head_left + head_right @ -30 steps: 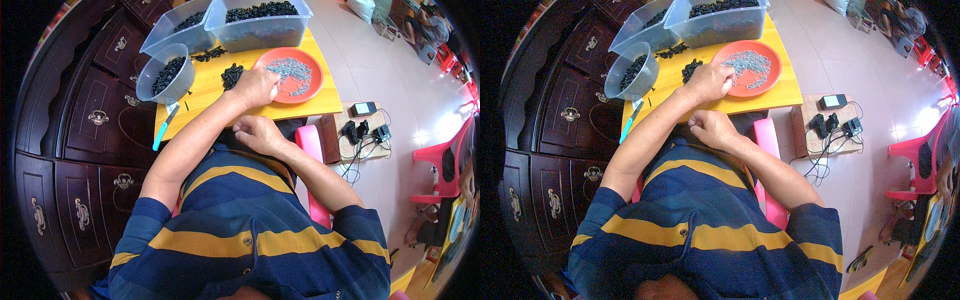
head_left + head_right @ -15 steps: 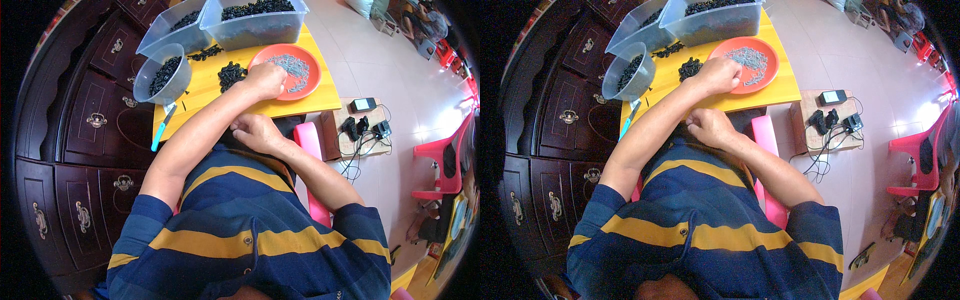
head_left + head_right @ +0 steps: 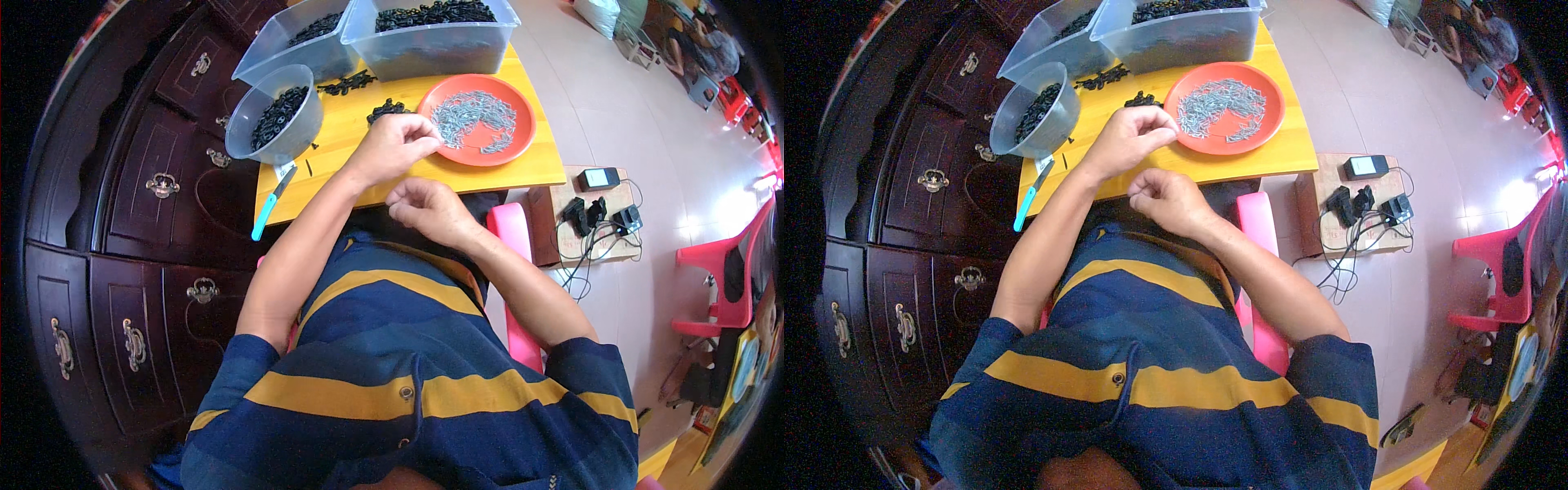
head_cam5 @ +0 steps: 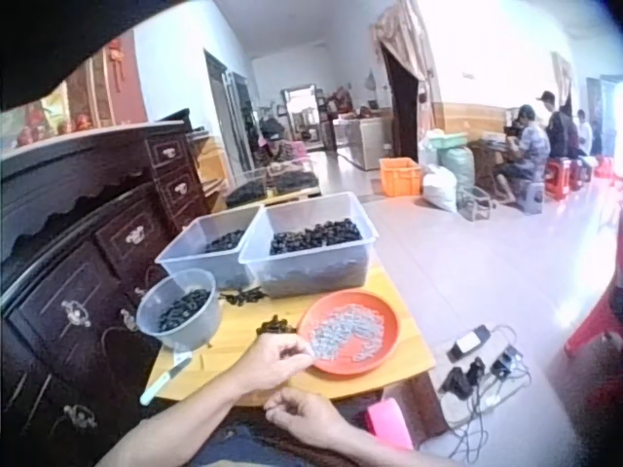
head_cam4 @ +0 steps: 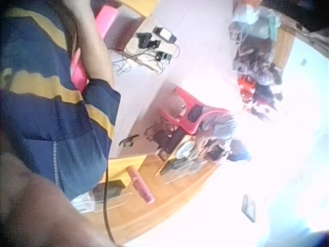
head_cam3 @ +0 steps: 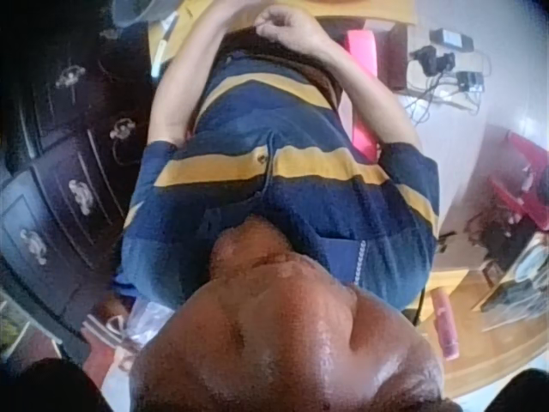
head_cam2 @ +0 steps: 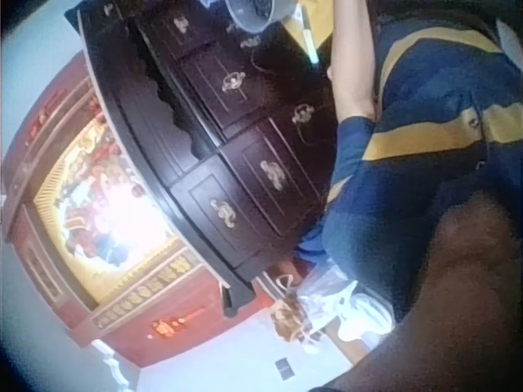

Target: Assembling small black plastic components by inserting small silver metal pins into them.

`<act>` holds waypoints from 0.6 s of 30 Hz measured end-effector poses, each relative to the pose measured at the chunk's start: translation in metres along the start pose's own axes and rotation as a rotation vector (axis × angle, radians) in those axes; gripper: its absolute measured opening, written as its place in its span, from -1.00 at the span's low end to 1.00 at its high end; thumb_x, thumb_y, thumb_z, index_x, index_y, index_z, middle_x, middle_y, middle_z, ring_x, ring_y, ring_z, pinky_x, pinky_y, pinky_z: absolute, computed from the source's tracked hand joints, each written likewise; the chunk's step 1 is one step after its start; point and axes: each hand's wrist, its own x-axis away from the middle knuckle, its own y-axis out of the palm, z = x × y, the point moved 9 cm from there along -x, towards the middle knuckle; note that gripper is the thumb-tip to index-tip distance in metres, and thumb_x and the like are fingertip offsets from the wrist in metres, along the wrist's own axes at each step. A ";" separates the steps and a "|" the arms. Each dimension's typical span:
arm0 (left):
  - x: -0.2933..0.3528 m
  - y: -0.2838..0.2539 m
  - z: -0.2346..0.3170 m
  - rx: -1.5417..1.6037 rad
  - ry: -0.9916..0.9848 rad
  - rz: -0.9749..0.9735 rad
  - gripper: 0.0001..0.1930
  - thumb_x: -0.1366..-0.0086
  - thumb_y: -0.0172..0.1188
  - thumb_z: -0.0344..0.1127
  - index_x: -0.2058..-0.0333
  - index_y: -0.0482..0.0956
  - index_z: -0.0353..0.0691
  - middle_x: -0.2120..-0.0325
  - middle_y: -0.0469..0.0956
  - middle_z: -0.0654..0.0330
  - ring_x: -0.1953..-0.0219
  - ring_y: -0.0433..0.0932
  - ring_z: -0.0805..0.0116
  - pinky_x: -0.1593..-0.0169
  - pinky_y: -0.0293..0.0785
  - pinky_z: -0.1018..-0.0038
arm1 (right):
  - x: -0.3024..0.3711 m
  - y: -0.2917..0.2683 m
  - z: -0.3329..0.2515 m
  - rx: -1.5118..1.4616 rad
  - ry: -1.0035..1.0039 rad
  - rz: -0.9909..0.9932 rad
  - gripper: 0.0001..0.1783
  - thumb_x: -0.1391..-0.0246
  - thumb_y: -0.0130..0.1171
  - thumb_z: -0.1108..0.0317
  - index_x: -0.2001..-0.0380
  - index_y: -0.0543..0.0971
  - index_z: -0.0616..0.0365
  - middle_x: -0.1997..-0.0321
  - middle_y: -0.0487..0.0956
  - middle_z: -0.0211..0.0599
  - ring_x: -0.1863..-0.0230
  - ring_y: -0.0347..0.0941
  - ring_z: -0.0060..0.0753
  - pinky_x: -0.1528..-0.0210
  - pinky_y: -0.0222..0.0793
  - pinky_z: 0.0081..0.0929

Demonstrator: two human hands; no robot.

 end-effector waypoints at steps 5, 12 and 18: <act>0.054 -0.015 -0.009 0.304 -0.082 0.044 -0.93 -0.32 0.21 -0.43 0.28 0.60 -0.30 0.38 0.58 0.36 0.31 0.50 0.64 0.21 0.45 0.62 | 0.004 -0.001 -0.006 -0.333 0.201 -0.078 -0.82 -0.19 0.24 0.36 0.15 0.57 0.12 0.29 0.59 -0.47 0.34 0.48 -0.67 0.23 0.43 -0.68; 0.084 -0.020 -0.011 0.337 -0.086 0.088 -0.93 -0.33 0.19 -0.45 0.26 0.60 -0.31 0.37 0.57 0.37 0.34 0.49 0.67 0.23 0.45 0.64 | 0.009 -0.002 -0.011 -0.589 0.302 -0.055 -0.88 -0.25 0.23 0.29 0.21 0.55 0.04 0.34 0.57 -0.52 0.41 0.48 -0.72 0.28 0.43 -0.71; 0.091 -0.022 -0.004 0.234 -0.080 0.091 -0.93 -0.33 0.20 -0.45 0.26 0.63 -0.29 0.45 0.53 0.46 0.44 0.39 0.76 0.36 0.35 0.70 | 0.008 -0.005 -0.009 -0.557 0.289 -0.065 -0.83 -0.25 0.24 0.21 0.22 0.55 0.04 0.35 0.57 -0.54 0.42 0.46 -0.74 0.29 0.44 -0.71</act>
